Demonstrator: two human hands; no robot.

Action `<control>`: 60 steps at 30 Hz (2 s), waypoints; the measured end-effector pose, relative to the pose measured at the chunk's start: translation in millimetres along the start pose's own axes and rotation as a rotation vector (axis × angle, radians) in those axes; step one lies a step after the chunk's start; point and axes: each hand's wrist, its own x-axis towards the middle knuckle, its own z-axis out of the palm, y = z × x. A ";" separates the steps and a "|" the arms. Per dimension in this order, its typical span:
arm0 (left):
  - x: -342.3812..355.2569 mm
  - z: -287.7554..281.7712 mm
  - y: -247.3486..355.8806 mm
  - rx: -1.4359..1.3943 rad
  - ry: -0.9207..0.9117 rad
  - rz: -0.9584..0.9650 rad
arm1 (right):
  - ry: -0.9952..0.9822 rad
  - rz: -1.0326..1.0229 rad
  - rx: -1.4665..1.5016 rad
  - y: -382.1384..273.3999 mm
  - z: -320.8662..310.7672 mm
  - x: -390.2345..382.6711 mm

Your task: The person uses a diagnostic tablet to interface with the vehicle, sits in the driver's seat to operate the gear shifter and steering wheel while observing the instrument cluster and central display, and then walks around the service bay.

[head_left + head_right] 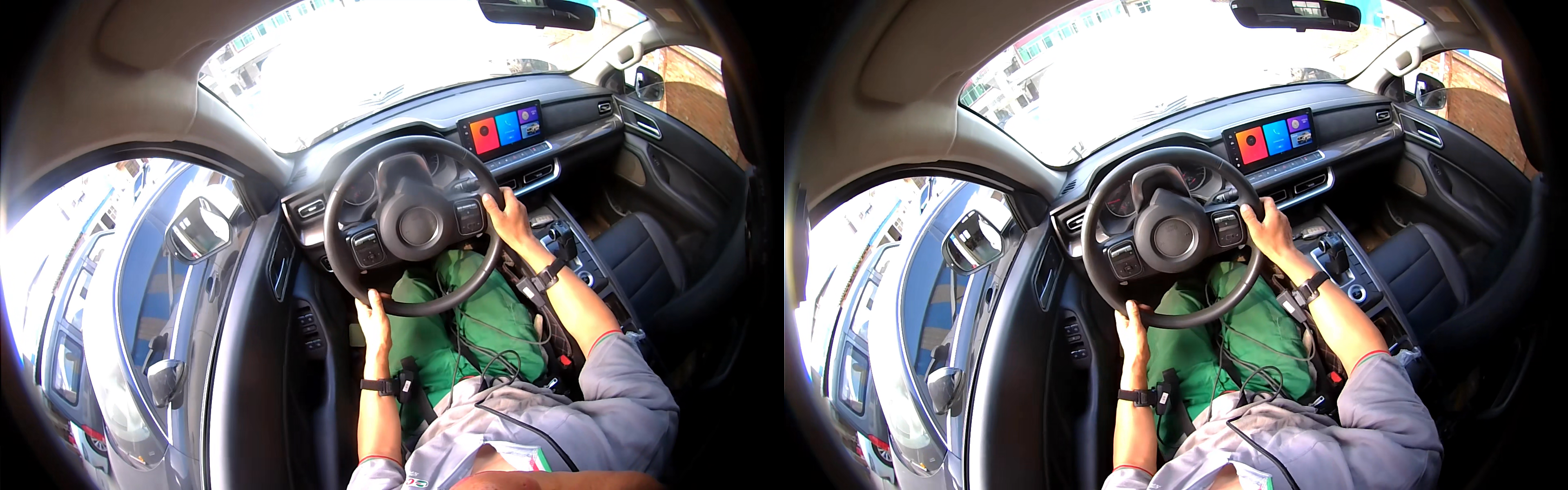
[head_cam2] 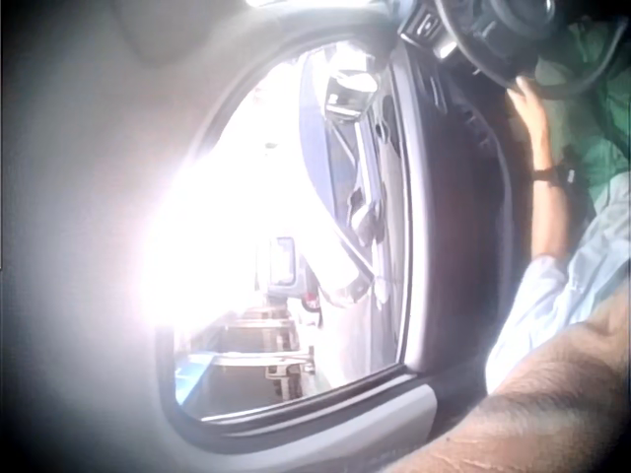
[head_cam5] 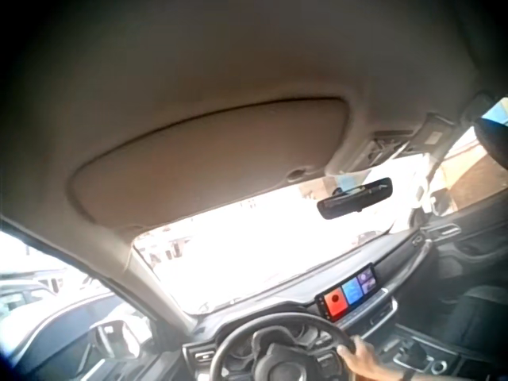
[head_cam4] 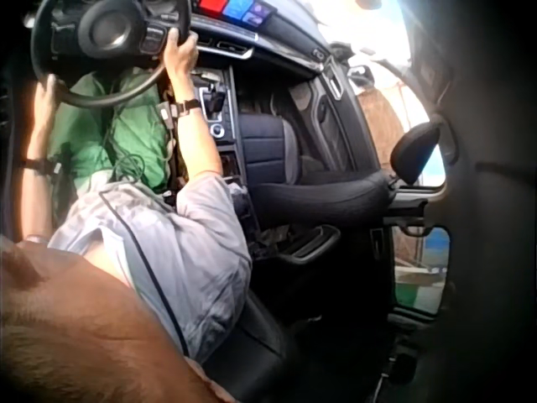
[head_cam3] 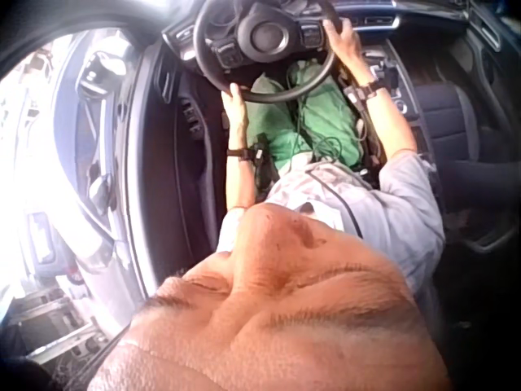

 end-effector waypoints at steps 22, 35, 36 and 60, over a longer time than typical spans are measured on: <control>29.0 -3.8 -17.5 0.152 0.080 -0.027 | -0.035 -0.063 -0.008 24.9 53.4 26.9; 5.6 -336.6 31.7 0.308 -0.087 -0.016 | -0.245 -0.078 -0.117 -180.8 165.5 -170.4; 3.2 -388.8 67.7 0.303 -0.087 -0.080 | -0.224 -0.096 -0.106 -202.0 184.7 -187.5; 4.0 -368.7 44.2 0.280 0.011 -0.168 | -0.773 -0.372 -0.838 -61.8 170.9 -210.7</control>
